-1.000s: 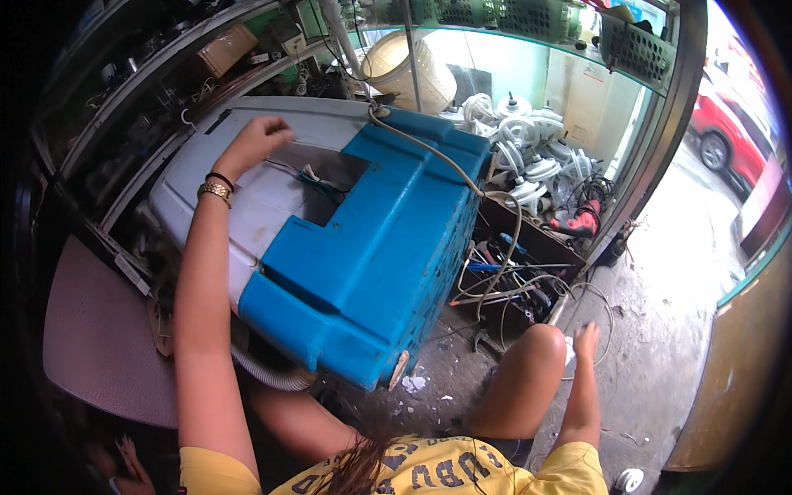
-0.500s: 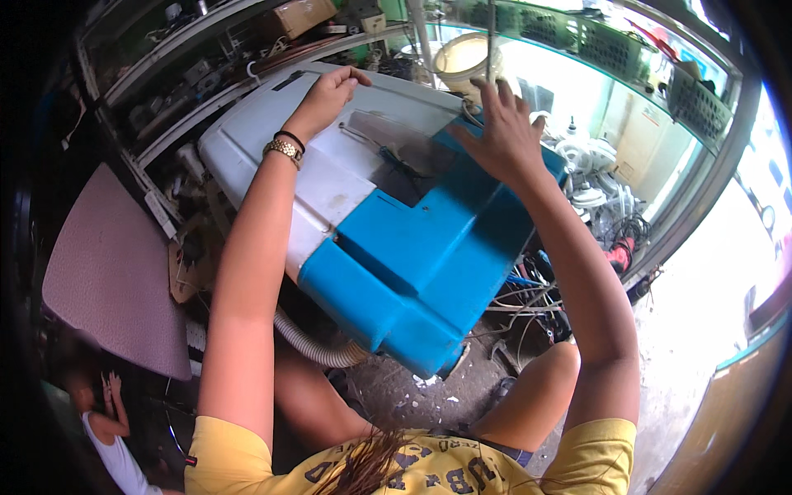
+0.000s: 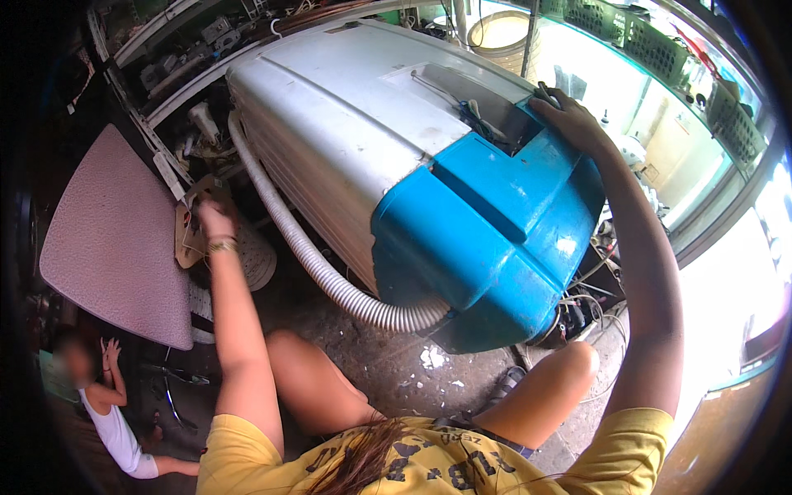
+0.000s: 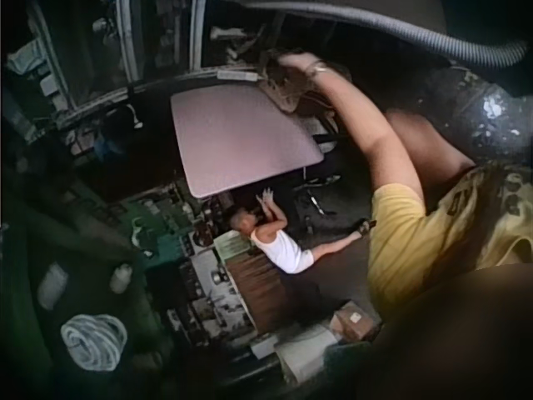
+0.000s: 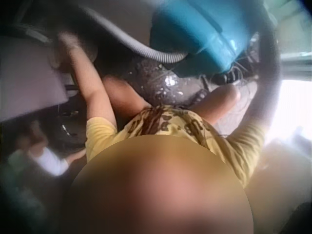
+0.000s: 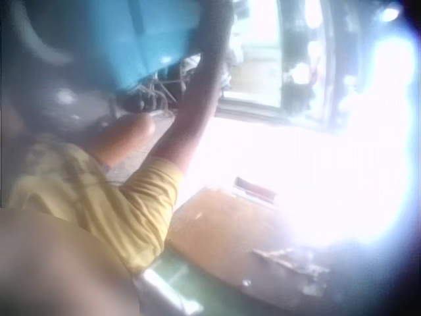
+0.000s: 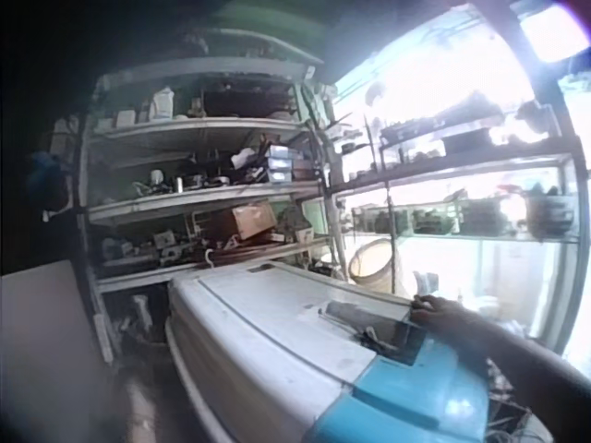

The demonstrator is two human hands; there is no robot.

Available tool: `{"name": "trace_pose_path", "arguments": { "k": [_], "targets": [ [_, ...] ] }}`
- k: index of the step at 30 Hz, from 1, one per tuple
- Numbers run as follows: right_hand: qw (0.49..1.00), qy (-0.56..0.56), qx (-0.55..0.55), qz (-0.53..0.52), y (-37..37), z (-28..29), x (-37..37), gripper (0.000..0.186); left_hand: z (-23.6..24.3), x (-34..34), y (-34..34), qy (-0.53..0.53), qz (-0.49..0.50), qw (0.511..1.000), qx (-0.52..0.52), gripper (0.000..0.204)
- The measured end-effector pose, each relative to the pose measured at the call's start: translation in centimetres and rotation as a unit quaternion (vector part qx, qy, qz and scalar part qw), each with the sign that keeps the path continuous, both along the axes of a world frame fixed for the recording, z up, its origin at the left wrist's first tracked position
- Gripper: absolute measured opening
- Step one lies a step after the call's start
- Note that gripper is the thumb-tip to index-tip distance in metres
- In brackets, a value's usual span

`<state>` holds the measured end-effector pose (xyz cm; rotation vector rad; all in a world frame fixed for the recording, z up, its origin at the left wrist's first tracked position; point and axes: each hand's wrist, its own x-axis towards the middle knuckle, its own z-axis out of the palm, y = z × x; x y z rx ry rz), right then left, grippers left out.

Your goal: The person repositions a top-loading washing machine, removes the control panel cover, and uses pliers to strip and cut wires. They then use a multimeter to test the electrical connections inside the machine.

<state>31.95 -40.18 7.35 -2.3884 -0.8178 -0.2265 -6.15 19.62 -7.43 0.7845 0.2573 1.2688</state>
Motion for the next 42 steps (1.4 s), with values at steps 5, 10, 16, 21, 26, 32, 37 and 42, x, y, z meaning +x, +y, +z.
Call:
{"name": "trace_pose_path", "arguments": {
  "k": [5, 10, 16, 21, 26, 32, 37, 42],
  "targets": [
    [0.997, 0.031, -0.048, -0.046, -4.4, -1.3, 2.4, 0.073, -19.4, 7.3, -20.6, 0.495, -0.052, 0.658, 0.565, 0.034],
    [0.998, 0.015, -0.051, -0.032, -3.5, -1.4, 3.8, 0.075, -30.9, 0.7, -39.8, 0.493, -0.647, 0.271, 0.515, 0.054],
    [0.997, -0.06, -0.048, -0.018, -2.3, -0.9, 3.4, 0.068, -38.3, -7.6, -50.4, 0.388, -0.8, 0.091, 0.448, 0.083],
    [0.998, 0.059, -0.028, 0.027, -1.0, -1.0, 3.7, 0.069, -38.3, -8.0, -49.5, 0.431, -0.838, 0.039, 0.333, 0.051],
    [0.997, 0.023, -0.066, 0.025, -1.4, 0.3, 2.3, 0.073, -39.1, -5.9, -49.4, 0.439, -0.839, 0.086, 0.31, 0.051],
    [0.993, 0.056, -0.098, -0.028, -0.3, 1.2, 0.8, 0.075, -36.8, -1.0, -46.7, 0.479, -0.819, 0.149, 0.277, 0.051],
    [0.993, 0.044, -0.102, -0.05, -0.9, 0.6, 0.4, 0.073, -35.7, 1.5, -44.8, 0.498, -0.8, 0.221, 0.249, 0.051],
    [0.995, 0.036, -0.086, -0.045, -0.4, 0.7, 0.0, 0.074, -34.7, 1.7, -42.2, 0.523, -0.755, 0.342, 0.2, 0.051]
  ]
}}
